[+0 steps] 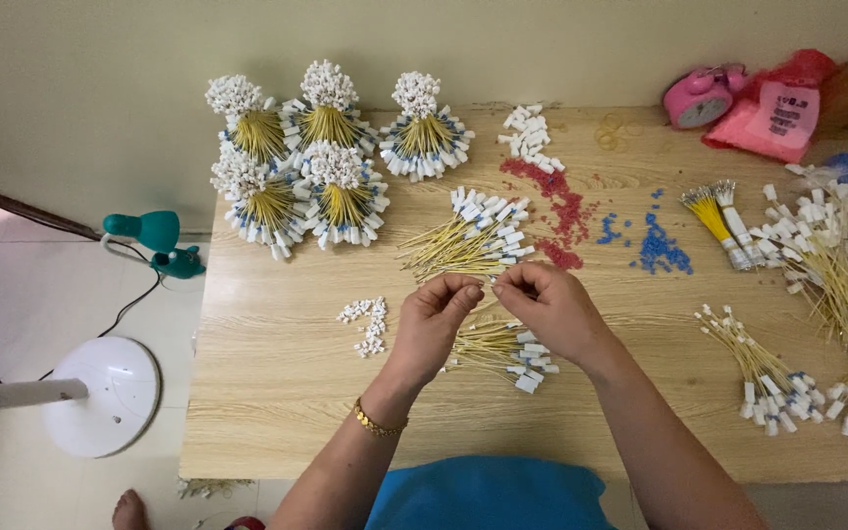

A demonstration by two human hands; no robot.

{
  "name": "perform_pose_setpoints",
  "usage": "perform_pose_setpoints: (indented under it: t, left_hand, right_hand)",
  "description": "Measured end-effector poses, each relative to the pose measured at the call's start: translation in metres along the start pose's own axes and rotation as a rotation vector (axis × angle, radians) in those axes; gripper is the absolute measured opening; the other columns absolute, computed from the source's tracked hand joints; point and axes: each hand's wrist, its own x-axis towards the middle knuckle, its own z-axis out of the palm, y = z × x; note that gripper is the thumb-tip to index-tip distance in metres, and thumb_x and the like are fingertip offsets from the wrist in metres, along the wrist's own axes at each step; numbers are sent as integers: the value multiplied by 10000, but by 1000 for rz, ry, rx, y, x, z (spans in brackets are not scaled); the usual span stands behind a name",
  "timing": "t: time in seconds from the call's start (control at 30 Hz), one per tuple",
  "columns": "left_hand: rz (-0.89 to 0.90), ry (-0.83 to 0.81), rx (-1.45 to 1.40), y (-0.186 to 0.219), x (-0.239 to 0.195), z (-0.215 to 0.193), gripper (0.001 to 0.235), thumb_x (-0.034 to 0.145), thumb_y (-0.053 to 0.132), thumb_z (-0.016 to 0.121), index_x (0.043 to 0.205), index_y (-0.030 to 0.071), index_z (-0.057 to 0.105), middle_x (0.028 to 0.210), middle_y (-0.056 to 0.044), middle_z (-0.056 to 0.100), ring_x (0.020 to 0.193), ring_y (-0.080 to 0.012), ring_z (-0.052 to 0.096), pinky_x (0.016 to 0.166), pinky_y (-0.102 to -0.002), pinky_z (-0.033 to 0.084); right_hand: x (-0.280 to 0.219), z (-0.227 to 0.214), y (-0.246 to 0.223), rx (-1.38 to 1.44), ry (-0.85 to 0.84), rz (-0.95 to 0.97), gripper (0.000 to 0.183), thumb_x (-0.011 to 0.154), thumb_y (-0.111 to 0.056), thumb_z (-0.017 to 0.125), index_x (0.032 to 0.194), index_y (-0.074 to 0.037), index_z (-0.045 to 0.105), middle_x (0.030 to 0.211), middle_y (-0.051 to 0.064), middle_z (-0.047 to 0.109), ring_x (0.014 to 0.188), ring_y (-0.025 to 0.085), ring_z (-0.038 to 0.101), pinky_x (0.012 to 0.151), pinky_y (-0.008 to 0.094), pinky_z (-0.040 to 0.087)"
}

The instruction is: Manually attaching white plastic connectors to the ends of wires.

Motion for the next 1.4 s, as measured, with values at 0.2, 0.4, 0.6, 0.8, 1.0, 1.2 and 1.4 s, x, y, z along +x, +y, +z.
perform_pose_setpoints:
  t: [0.2, 0.4, 0.6, 0.8, 1.0, 1.2, 1.4]
  left_hand:
    - [47, -14, -1, -4, 0, 0, 134, 1020, 118, 647, 1071, 7, 701, 970, -23, 718, 914, -85, 652, 836, -238, 555]
    - [34, 77, 135, -25, -2, -1, 122, 1033, 117, 602, 1063, 17, 665, 932, -3, 688, 851, -57, 616, 763, -212, 528]
    - [27, 143, 37, -73, -13, -3, 103, 1059, 105, 601, 1094, 28, 659, 931, -13, 653, 827, -76, 572, 732, -225, 496]
    - [93, 442, 1056, -85, 8, -91, 189, 949, 248, 716, 1101, 136, 733, 1032, -81, 723, 842, -205, 695, 780, -384, 555]
    - [178, 535, 1512, -78, 18, -123, 363, 748, 371, 783, 1032, 148, 762, 1044, -108, 700, 966, -312, 635, 808, -482, 497]
    - [37, 429, 1429, -125, 36, -129, 199, 889, 320, 751, 1015, 168, 768, 1065, -63, 692, 1011, -288, 624, 869, -455, 502]
    - [220, 466, 1373, -83, 23, -96, 142, 774, 246, 800, 889, 167, 777, 979, -45, 710, 955, -283, 637, 831, -467, 479]
  right_hand:
    - [0, 0, -1, -32, -21, 11, 201, 947, -218, 688, 985, -30, 745, 753, -14, 663, 659, 62, 556, 589, 261, 480]
    - [-3, 5, -7, -72, -84, 3, 200, 939, -210, 688, 977, -22, 744, 778, 20, 685, 673, 79, 572, 597, 277, 492]
    - [8, 21, 46, -60, -82, 21, 192, 906, -210, 703, 977, -33, 729, 836, 2, 732, 738, 69, 652, 648, 256, 544]
    - [17, 22, 78, -112, -71, 175, 205, 934, -221, 695, 972, -26, 746, 788, 38, 688, 691, 107, 586, 635, 288, 489]
    - [24, 24, 75, -82, -29, 174, 213, 913, -230, 697, 987, -34, 740, 805, 4, 713, 702, 87, 613, 650, 283, 516]
    - [21, 23, 70, -99, -34, 164, 214, 918, -232, 700, 992, -35, 742, 801, 6, 711, 704, 91, 618, 651, 275, 512]
    - [19, 21, 69, -71, -25, 192, 210, 920, -229, 697, 988, -36, 747, 796, 9, 703, 697, 85, 606, 643, 276, 510]
